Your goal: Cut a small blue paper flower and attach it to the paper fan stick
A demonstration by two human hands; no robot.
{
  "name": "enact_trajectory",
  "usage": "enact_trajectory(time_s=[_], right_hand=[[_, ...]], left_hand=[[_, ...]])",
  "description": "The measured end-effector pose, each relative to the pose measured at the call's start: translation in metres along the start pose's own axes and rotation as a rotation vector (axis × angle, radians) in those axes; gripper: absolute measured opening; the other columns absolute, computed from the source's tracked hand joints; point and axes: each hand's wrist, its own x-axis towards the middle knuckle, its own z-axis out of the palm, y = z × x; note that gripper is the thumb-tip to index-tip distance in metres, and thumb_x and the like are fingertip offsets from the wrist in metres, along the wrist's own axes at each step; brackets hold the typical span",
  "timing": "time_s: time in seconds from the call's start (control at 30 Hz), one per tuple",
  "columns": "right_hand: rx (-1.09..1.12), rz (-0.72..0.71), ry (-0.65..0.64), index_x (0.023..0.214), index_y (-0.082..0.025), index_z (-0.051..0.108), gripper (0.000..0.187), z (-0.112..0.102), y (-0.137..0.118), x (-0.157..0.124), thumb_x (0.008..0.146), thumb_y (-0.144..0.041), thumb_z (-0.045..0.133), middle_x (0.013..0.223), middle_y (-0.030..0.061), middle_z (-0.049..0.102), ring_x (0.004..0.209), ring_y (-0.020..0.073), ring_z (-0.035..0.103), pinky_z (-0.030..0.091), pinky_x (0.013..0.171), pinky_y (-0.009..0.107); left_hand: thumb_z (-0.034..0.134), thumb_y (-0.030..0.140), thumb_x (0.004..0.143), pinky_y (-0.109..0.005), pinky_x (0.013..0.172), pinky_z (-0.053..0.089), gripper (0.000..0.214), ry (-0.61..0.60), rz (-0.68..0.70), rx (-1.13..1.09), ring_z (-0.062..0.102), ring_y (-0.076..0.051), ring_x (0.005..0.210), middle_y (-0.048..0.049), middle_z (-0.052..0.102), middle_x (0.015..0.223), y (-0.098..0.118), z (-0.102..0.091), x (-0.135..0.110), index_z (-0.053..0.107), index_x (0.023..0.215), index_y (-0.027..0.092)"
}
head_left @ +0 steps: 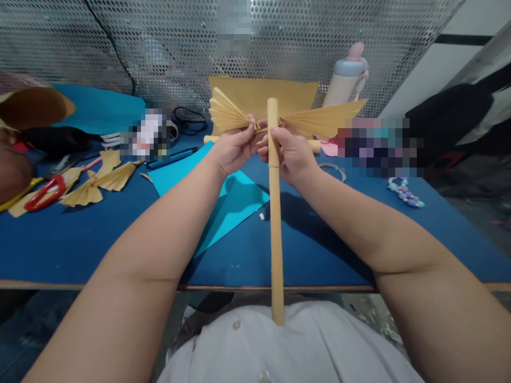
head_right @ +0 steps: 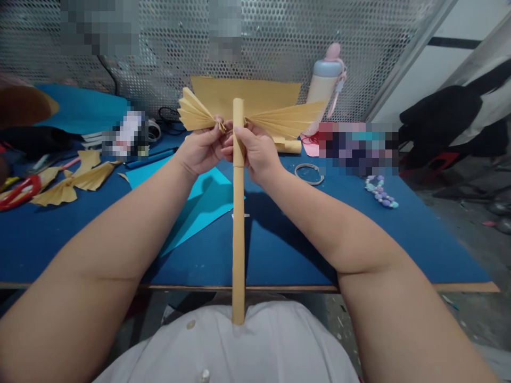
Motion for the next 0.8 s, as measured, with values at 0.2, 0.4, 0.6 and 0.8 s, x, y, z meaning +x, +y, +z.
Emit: enact_trajectory(time_s=[0.2, 0.4, 0.6, 0.8], right_hand=[[-0.010, 0.020, -0.107, 0.091, -0.019, 0.057, 0.019, -0.0008, 0.0023, -0.0018, 0.094, -0.036, 0.066, 0.070, -0.0019, 0.067, 0.056, 0.0100, 0.066, 0.056, 0.057, 0.023], [-0.025, 0.019, -0.097, 0.092, -0.018, 0.056, 0.013, -0.0004, 0.0025, -0.0031, 0.098, -0.028, 0.059, 0.070, -0.0019, 0.068, 0.055, 0.0100, 0.067, 0.056, 0.056, 0.023], [-0.019, 0.016, -0.095, 0.094, -0.017, 0.057, 0.014, -0.0006, 0.0042, -0.0010, 0.098, -0.030, 0.060, 0.068, -0.0025, 0.068, 0.052, 0.0103, 0.067, 0.057, 0.054, 0.022], [-0.017, 0.003, -0.116, 0.094, -0.017, 0.057, 0.019, -0.0016, 0.0056, 0.0000, 0.096, -0.035, 0.063, 0.068, -0.0036, 0.069, 0.053, 0.0099, 0.068, 0.056, 0.054, 0.021]], left_hand=[[0.061, 0.027, 0.096, -0.024, 0.052, 0.049, 0.016, 0.054, -0.066, 0.074, 0.054, -0.008, 0.046, 0.0047, 0.057, 0.066, 0.0022, 0.0030, 0.0009, 0.063, 0.082, 0.021], [0.063, 0.024, 0.095, -0.023, 0.052, 0.047, 0.015, -0.014, -0.025, 0.038, 0.053, -0.008, 0.049, 0.0049, 0.059, 0.066, 0.0008, 0.0022, 0.0024, 0.063, 0.080, 0.022], [0.065, 0.025, 0.094, -0.019, 0.050, 0.048, 0.015, -0.071, -0.030, 0.011, 0.055, -0.007, 0.046, 0.0050, 0.059, 0.064, 0.0027, 0.0012, 0.0040, 0.058, 0.082, 0.019], [0.045, 0.019, 0.103, -0.017, 0.044, 0.045, 0.020, -0.084, -0.068, -0.014, 0.054, -0.008, 0.044, 0.0050, 0.056, 0.058, 0.0057, 0.0049, 0.0002, 0.055, 0.085, 0.019]])
